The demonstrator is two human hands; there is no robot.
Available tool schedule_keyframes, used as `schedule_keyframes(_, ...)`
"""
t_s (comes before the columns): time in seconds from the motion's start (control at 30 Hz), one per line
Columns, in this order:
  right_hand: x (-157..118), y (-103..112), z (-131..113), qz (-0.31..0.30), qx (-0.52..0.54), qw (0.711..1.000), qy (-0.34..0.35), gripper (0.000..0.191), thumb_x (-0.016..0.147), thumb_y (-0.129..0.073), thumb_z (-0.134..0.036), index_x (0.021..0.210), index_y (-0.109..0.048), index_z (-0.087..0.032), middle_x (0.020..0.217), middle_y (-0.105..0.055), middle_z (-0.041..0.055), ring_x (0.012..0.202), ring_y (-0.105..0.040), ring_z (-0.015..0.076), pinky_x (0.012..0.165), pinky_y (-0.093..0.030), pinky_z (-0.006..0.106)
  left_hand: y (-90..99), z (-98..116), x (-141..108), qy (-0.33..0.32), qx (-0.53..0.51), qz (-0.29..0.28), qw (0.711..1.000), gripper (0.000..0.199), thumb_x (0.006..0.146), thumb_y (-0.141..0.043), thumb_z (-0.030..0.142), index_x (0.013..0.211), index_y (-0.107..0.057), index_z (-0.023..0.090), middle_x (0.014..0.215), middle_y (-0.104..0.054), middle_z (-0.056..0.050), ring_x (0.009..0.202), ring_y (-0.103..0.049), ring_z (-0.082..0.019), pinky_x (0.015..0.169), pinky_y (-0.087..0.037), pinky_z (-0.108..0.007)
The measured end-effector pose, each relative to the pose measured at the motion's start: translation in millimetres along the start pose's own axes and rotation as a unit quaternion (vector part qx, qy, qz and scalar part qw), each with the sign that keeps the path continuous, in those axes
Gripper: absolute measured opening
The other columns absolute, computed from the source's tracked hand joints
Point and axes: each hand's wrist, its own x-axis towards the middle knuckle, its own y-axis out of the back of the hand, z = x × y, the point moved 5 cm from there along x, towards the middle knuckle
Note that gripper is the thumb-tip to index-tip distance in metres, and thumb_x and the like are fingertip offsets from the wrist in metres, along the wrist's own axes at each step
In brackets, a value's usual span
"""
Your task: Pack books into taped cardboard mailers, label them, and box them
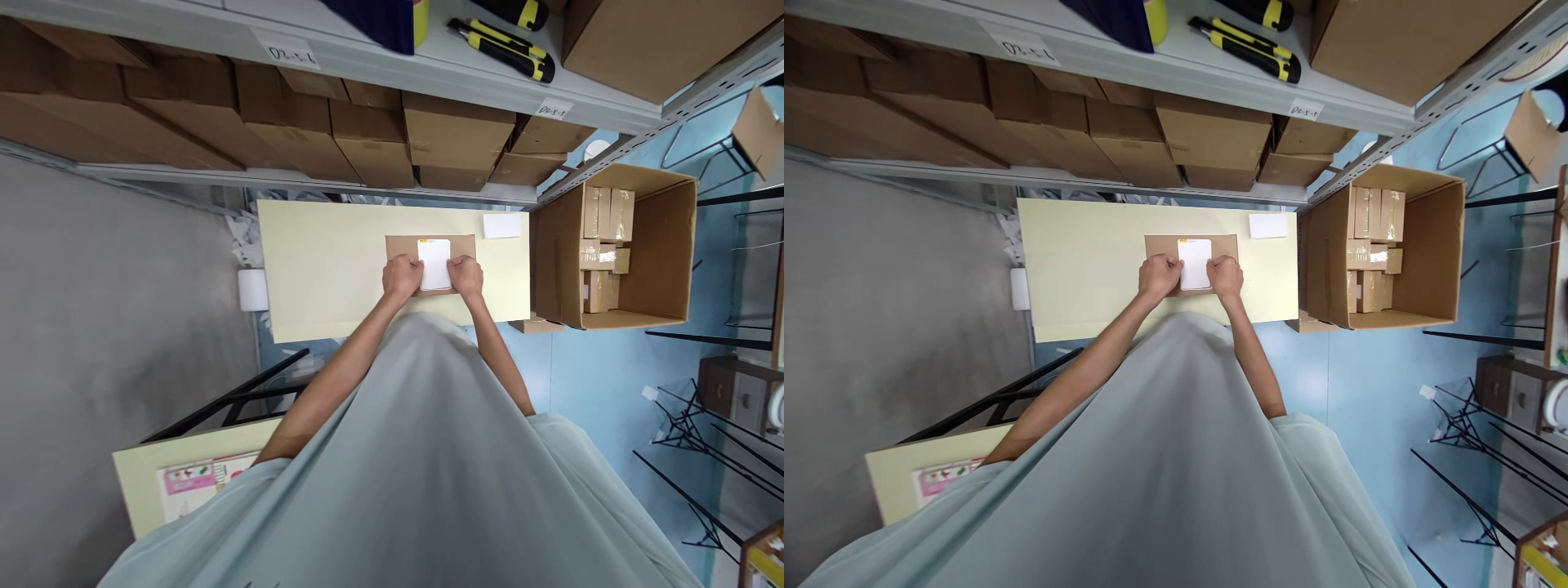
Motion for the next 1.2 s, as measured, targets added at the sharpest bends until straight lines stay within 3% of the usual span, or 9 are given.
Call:
schedule_keyframes(0.7, 4, -10, 5, 0.019, -0.009, 1.000, 0.013, 0.015, 0.101, -0.063, -0.029, 0.088, -0.070, -0.024, 0.112, -0.080, 0.0100, 0.107, -0.075, 0.0280, 0.098, -0.057, 0.039, 0.6, -1, -2, -0.028, 0.011, -0.002, 1.000, 0.019, 0.096, -0.063, 0.036, 0.093, -0.076, 0.024, 0.107, -0.082, -0.012, 0.108, -0.074, -0.035, 0.097, -0.054, -0.043)
schedule_keyframes(0.93, 6, -10, 6, 0.023, -0.018, 0.999, 0.025, 0.008, 0.097, -0.065, -0.024, 0.089, -0.067, -0.024, 0.110, -0.080, 0.0086, 0.106, -0.075, 0.0271, 0.098, -0.056, 0.037, 3.6, -1, -2, -0.035, -0.002, -0.009, 0.999, 0.010, 0.091, -0.068, 0.031, 0.096, -0.073, 0.024, 0.104, -0.081, -0.010, 0.107, -0.074, -0.032, 0.096, -0.053, -0.039)
schedule_keyframes(1.07, 5, -5, 8, 0.002, -0.002, 0.999, 0.046, 0.007, 0.091, -0.066, -0.018, 0.092, -0.065, -0.025, 0.104, -0.078, 0.0051, 0.102, -0.073, 0.0247, 0.095, -0.056, 0.035, 4.1, -6, 0, -0.050, -0.012, -0.029, 0.998, 0.018, 0.086, -0.074, 0.028, 0.102, -0.069, 0.024, 0.095, -0.080, -0.006, 0.100, -0.075, -0.029, 0.093, -0.053, -0.037)
schedule_keyframes(1.2, 3, -2, 12, -0.042, 0.002, 0.995, 0.089, 0.018, 0.083, -0.072, -0.014, 0.094, -0.062, -0.023, 0.104, -0.073, 0.0024, 0.095, -0.069, 0.0201, 0.089, -0.055, 0.032, 1.7, -13, 2, -0.079, -0.006, -0.074, 0.994, 0.036, 0.073, -0.086, 0.026, 0.101, -0.064, 0.026, 0.093, -0.077, -0.002, 0.094, -0.073, -0.025, 0.086, -0.054, -0.035)
